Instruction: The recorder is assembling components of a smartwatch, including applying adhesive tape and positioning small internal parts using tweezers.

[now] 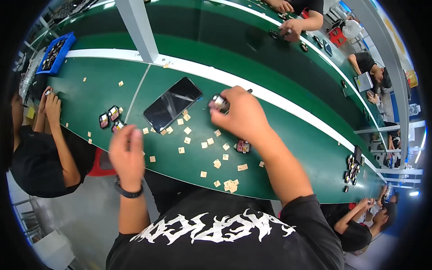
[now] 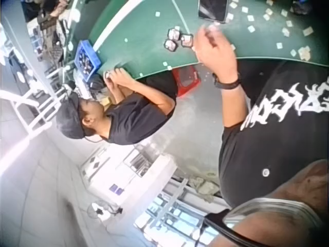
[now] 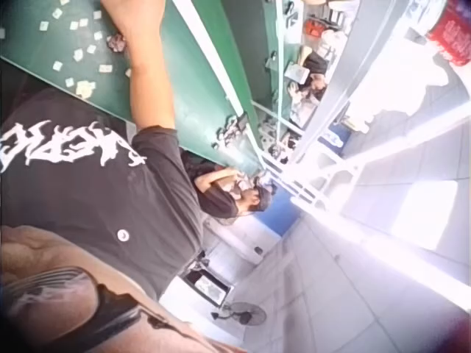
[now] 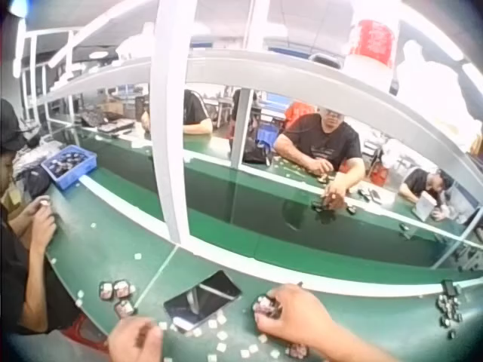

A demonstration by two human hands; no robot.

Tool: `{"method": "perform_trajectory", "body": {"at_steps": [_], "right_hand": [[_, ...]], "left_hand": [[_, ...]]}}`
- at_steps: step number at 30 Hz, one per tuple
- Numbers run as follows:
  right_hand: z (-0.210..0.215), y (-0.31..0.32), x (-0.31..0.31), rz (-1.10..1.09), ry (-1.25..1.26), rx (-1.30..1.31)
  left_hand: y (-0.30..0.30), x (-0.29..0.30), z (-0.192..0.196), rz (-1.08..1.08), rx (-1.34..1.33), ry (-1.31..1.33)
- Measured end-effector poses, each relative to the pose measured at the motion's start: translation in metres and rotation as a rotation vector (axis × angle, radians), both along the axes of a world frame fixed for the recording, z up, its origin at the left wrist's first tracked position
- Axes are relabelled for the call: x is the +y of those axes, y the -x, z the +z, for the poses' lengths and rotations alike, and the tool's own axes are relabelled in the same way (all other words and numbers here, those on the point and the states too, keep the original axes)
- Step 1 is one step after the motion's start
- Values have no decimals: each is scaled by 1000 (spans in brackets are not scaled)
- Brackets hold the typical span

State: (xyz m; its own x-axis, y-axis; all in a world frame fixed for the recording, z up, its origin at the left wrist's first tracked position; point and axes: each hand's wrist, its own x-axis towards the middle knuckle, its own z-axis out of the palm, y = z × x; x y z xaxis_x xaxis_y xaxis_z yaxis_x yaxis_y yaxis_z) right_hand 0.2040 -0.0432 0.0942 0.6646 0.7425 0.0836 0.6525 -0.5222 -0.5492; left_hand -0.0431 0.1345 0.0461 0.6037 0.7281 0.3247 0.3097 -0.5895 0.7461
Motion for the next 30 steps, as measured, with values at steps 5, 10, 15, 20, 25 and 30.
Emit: {"method": "perform_trajectory", "body": {"at_steps": [5,10,15,20,25,30], "right_hand": [[10,61,-27,246,-60,148],[5,73,-48,144,-85,446],[-12,76,-76,162,-99,250],[-22,84,-76,80,-106,128],[-19,86,-82,-77,-128,394],[-33,70,-104,-164,-190,172]], "left_hand": [[-28,-76,-9,-619,-489,1579],[-37,-84,-17,-580,-310,1553],[-43,-93,-19,-479,-243,1356],[-46,-100,-19,-462,-141,1245],[-44,-99,-21,-471,-114,1236],[-41,-95,-17,-454,-81,1256]]}}
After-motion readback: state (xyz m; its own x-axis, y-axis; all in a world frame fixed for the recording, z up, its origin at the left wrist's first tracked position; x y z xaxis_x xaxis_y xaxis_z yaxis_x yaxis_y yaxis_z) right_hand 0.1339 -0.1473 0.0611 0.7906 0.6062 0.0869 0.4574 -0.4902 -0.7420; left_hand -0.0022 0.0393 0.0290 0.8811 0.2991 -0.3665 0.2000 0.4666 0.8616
